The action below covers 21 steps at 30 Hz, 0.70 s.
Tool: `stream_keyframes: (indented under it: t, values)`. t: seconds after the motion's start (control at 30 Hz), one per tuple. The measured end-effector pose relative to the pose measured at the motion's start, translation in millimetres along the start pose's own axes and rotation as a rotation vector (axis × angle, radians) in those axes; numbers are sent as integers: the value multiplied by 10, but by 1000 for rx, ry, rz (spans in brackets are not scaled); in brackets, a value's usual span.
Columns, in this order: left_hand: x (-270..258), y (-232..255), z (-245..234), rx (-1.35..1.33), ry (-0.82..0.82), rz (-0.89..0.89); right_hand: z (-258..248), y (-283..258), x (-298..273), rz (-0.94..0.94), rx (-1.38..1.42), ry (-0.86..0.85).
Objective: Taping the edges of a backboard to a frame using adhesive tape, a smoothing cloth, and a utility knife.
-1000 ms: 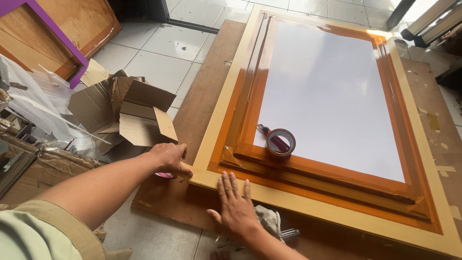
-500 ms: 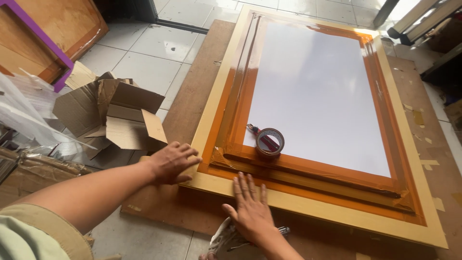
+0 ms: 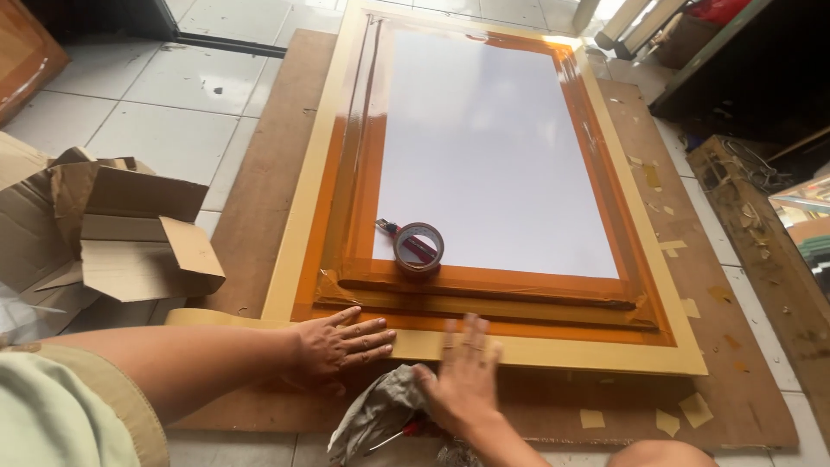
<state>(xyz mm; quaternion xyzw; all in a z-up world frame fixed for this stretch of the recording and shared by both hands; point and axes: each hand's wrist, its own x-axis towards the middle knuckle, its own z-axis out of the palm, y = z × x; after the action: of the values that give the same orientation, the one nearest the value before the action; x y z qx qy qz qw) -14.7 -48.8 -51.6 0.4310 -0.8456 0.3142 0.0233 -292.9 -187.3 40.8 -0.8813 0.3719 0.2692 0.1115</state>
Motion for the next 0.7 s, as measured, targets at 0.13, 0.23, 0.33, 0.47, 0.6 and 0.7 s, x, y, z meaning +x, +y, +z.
stream_keyframes:
  t: [0.13,0.23,0.33,0.47,0.6,0.7]
  values:
    - [498,-184,-340,-709,-925,47,-165,91,-14,-322,-58,8]
    - [437,-58,144,-83,58,44,-63,611,44,-160,87,-21]
    - [666,-319,-36,-669,-609,135,211,1021,372,168,227,120]
    - [591,-581,-220,-562,-289,32,-252,597,482,244,603,314]
    - [286,-884,-52,-344,-346,-372,-704,97,1090,-350,245,733]
    - [-20,-1063,-4,-315,-457,-585,-543,56,1642,-477,-64,729]
